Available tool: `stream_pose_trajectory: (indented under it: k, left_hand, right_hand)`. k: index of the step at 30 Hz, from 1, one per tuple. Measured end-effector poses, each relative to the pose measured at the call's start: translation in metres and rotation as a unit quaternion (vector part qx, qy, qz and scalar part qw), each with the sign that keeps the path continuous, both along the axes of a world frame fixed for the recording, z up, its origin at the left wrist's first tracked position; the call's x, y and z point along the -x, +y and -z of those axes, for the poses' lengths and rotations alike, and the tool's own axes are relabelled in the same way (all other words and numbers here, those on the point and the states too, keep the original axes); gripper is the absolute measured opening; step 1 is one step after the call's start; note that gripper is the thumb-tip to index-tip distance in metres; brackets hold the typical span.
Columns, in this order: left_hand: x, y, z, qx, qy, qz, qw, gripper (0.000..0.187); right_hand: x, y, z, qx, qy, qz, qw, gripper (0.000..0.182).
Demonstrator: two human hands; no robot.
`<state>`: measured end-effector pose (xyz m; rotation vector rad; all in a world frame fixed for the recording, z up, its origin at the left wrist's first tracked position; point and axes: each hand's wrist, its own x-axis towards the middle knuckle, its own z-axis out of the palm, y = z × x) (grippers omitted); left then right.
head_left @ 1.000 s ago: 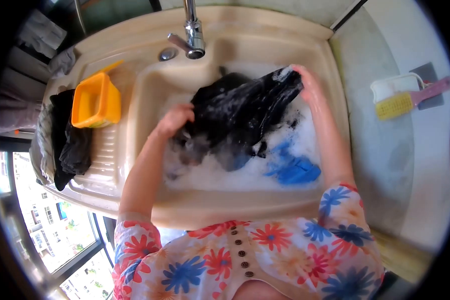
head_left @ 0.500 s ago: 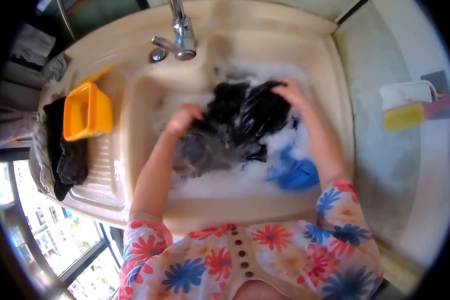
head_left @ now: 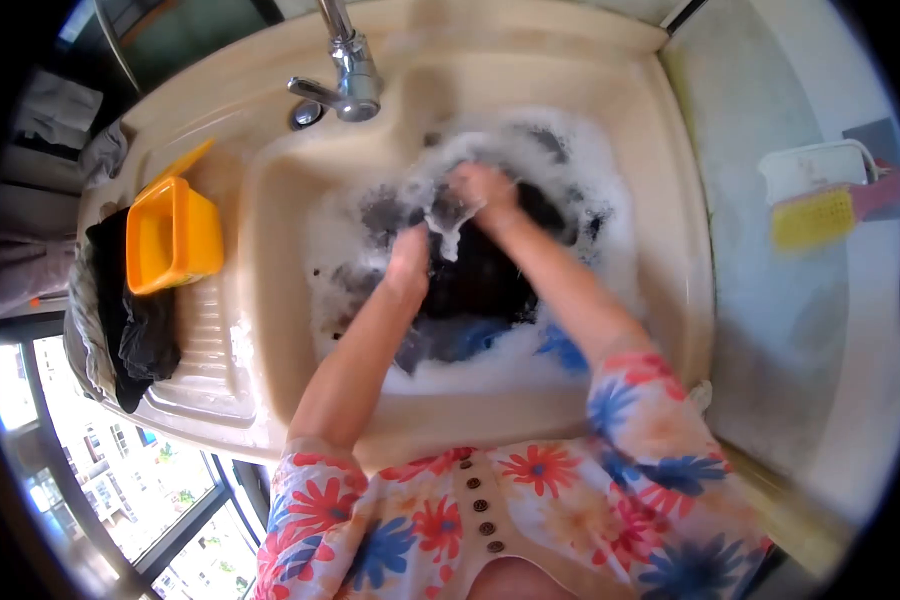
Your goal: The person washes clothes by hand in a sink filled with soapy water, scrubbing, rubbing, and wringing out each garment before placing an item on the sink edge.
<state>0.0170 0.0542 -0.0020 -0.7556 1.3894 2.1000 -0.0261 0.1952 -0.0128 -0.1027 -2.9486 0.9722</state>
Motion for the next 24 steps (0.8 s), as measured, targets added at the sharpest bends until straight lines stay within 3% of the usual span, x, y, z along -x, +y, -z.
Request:
stream_pose_trajectory:
  k: [1,3,4,6,8,11,12,13,14,15,16,17,18,21,22,23,24]
  left_hand:
    - [0.006,-0.008,-0.026,-0.058,-0.032,0.026,0.997,0.03]
    - [0.022,-0.039,-0.047,-0.125,-0.06,0.034,0.99,0.031]
    - [0.031,-0.059,-0.049,-0.129,-0.057,0.019,0.99,0.032]
    - [0.037,-0.087,-0.058,0.031,0.078,-0.015,0.996,0.036]
    - [0.039,-0.094,-0.05,0.144,0.133,0.022,0.98,0.04]
    - [0.039,-0.068,-0.002,0.331,0.248,0.124,0.902,0.061]
    - [0.038,-0.05,0.017,0.435,0.255,0.21,0.838,0.072]
    - [0.032,-0.027,0.007,0.473,0.25,0.29,0.793,0.068]
    - [0.028,-0.018,-0.006,0.395,0.276,0.299,0.824,0.049]
    - [0.032,-0.022,-0.009,0.264,0.22,0.248,0.906,0.042]
    - [0.036,-0.033,-0.009,0.125,0.152,0.189,0.962,0.035]
    - [0.043,-0.057,-0.006,0.02,0.097,0.139,0.985,0.034]
    - [0.04,-0.073,-0.027,-0.02,0.063,0.11,0.992,0.032]
    - [0.034,-0.072,-0.026,-0.118,0.059,0.029,0.991,0.041]
    - [0.028,-0.056,-0.029,-0.17,0.034,0.017,0.985,0.044]
    - [0.023,-0.042,-0.031,-0.222,0.009,0.006,0.975,0.048]
    - [0.021,-0.034,-0.031,-0.236,0.017,0.019,0.971,0.051]
  right_hand:
    - [0.011,0.028,-0.002,-0.062,-0.087,-0.029,0.994,0.034]
    - [0.01,0.066,-0.031,-0.025,-0.01,0.073,0.997,0.038]
    - [0.02,0.099,-0.02,0.066,0.041,0.103,0.992,0.039]
    - [0.026,0.135,-0.028,0.094,0.062,0.229,0.967,0.046]
    - [0.032,0.157,-0.002,0.155,0.117,0.264,0.945,0.051]
    - [-0.007,0.077,-0.006,-0.045,-0.052,0.145,0.987,0.05]
    - [-0.018,0.052,-0.005,-0.1,-0.097,0.108,0.984,0.049]
    - [-0.027,0.046,-0.01,-0.091,-0.13,-0.012,0.987,0.046]
    - [-0.03,0.044,-0.02,-0.081,-0.159,-0.13,0.975,0.044]
    - [-0.023,0.055,-0.032,-0.087,-0.16,-0.079,0.98,0.043]
    - [-0.017,0.085,-0.03,0.083,-0.118,-0.005,0.99,0.044]
    - [-0.011,0.122,-0.024,0.137,-0.098,0.051,0.984,0.048]
    - [-0.009,0.143,-0.016,0.192,-0.076,0.108,0.972,0.051]
    - [-0.012,0.105,-0.007,0.172,0.024,0.107,0.979,0.053]
    - [-0.022,0.072,-0.035,0.117,-0.044,0.098,0.987,0.051]
    - [-0.022,0.052,-0.003,0.143,-0.055,0.059,0.986,0.044]
    - [-0.046,0.01,-0.052,0.083,0.043,-0.013,0.996,0.039]
